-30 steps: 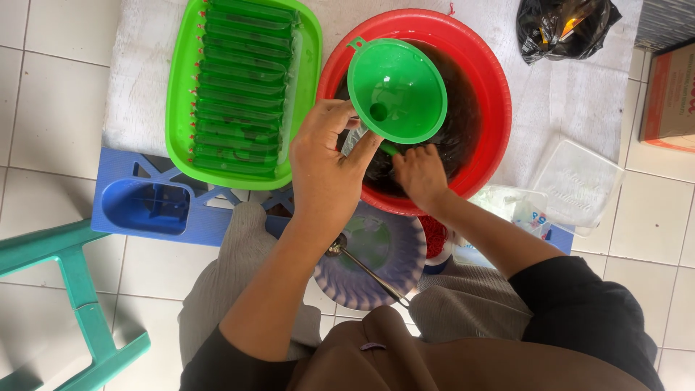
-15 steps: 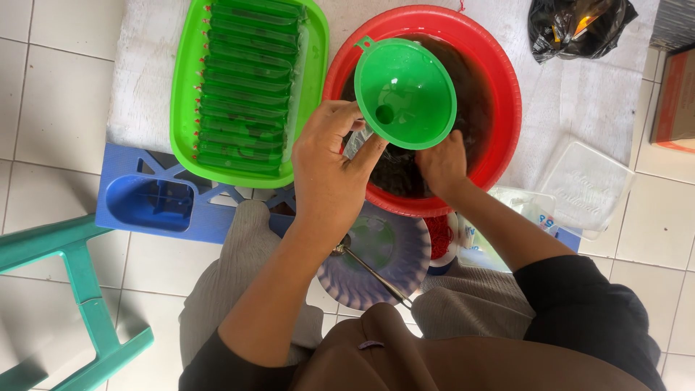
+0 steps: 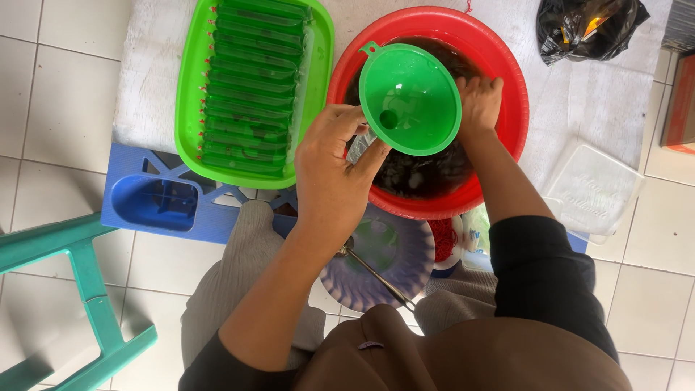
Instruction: Fill small plastic bags with liquid from a bucket using a funnel and ladle, then tie them closed with rubber bands.
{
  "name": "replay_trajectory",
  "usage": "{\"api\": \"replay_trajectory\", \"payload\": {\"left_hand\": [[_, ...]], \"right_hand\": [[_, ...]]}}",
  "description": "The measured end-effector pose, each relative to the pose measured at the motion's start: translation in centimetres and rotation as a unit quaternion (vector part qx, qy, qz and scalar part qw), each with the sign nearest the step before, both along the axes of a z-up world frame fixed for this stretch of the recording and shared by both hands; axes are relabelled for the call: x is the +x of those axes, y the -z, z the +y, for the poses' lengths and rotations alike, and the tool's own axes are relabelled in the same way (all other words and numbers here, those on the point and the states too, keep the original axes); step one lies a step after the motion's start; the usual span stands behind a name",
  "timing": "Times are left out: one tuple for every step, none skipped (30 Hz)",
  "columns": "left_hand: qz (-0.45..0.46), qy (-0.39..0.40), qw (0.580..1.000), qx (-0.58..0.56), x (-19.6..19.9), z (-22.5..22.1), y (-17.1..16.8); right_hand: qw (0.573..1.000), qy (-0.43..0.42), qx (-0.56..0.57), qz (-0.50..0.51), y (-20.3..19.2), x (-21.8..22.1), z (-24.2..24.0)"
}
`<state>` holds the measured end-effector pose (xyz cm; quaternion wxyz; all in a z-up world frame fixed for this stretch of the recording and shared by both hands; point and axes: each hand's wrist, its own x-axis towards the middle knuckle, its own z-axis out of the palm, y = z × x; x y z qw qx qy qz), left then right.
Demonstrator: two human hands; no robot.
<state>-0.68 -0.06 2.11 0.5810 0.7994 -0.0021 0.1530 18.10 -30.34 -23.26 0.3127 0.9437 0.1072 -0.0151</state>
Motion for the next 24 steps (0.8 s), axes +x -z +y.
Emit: {"api": "replay_trajectory", "payload": {"left_hand": [[0.001, 0.0, 1.0, -0.001, 0.0, 0.0, 0.1], [-0.004, -0.001, 1.0, 0.0, 0.1, 0.0, 0.2], [-0.009, -0.001, 1.0, 0.001, 0.1, 0.0, 0.2], [-0.01, -0.001, 1.0, 0.0, 0.1, -0.1, 0.3], [-0.009, 0.002, 1.0, -0.001, 0.1, -0.1, 0.3], [-0.009, 0.002, 1.0, 0.0, 0.2, -0.1, 0.2], [-0.011, 0.001, 1.0, 0.0, 0.3, -0.1, 0.3], [-0.014, 0.002, 1.0, 0.004, 0.2, -0.1, 0.4], [-0.016, 0.003, 1.0, 0.009, 0.1, -0.2, 0.6], [-0.014, 0.004, 1.0, 0.008, 0.0, -0.1, 0.6], [-0.008, 0.004, 1.0, 0.01, -0.1, -0.1, 0.7], [-0.005, 0.005, 1.0, 0.012, 0.1, -0.2, 0.7], [-0.007, 0.005, 1.0, 0.011, 0.2, -0.1, 0.7], [-0.004, 0.002, 1.0, 0.009, 0.2, -0.1, 0.8], [-0.002, -0.001, 1.0, 0.006, 0.1, -0.1, 0.8], [-0.005, 0.0, 1.0, 0.006, 0.1, -0.2, 1.0], [-0.002, -0.004, 1.0, -0.021, 0.1, -0.2, 1.2], [0.001, -0.009, 0.999, -0.047, 0.2, -0.3, 1.4], [-0.003, -0.009, 0.999, -0.048, 0.3, -0.2, 1.3], [0.001, -0.015, 0.999, -0.044, 0.3, -0.3, 1.3], [0.005, -0.021, 0.999, -0.04, 0.3, -0.3, 1.3], [0.005, -0.019, 0.999, -0.041, 0.3, -0.2, 1.4], [-0.001, -0.025, 0.999, -0.03, 0.3, 0.0, 1.5], [-0.008, -0.03, 0.999, -0.018, 0.4, 0.2, 1.6]], "right_hand": [[1.0, 0.0, -0.001, 0.001, -0.5, 0.2, 0.3], [1.0, 0.011, 0.015, 0.014, -1.0, 0.5, 0.6], [0.999, 0.021, 0.03, 0.028, -1.5, 0.7, 0.9], [0.999, 0.022, 0.029, 0.027, -0.9, 1.0, 0.6], [0.999, -0.003, 0.032, 0.018, -0.3, 1.2, 0.3], [0.999, -0.03, 0.036, 0.007, 0.2, 1.8, 0.3], [0.999, -0.031, 0.036, 0.005, 0.7, 1.6, 0.0], [0.996, -0.065, 0.055, -0.001, 1.4, 1.2, -0.4], [0.992, -0.099, 0.075, -0.006, 2.1, 0.8, -0.7], [0.992, -0.099, 0.074, -0.005, 1.3, -0.2, -0.2], [0.967, -0.085, 0.241, 0.007, 0.5, -1.2, 0.3], [0.913, -0.069, 0.401, 0.015, -0.4, -1.9, 0.7], [0.914, -0.069, 0.4, 0.014, -0.1, -2.5, 0.3], [0.919, -0.133, 0.37, -0.005, 0.3, -3.1, -0.1], [0.92, -0.196, 0.339, -0.022, 0.5, -3.8, -0.5], [0.92, -0.196, 0.338, -0.025, 0.1, -4.9, -0.2], [0.938, -0.205, 0.281, -0.011, -0.4, -6.0, 0.1], [0.951, -0.214, 0.222, 0.003, -0.9, -6.9, 0.5], [0.951, -0.215, 0.221, -0.001, -0.6, -7.4, 0.4], [0.944, -0.213, 0.25, 0.032, -0.1, -8.3, 0.2], [0.934, -0.211, 0.279, 0.064, 0.4, -9.2, -0.1], [0.935, -0.21, 0.278, 0.063, 0.4, -9.8, 0.1], [0.929, -0.188, 0.303, 0.099, 0.5, -10.4, 0.4], [0.921, -0.166, 0.327, 0.132, 0.5, -10.9, 0.7]]}}
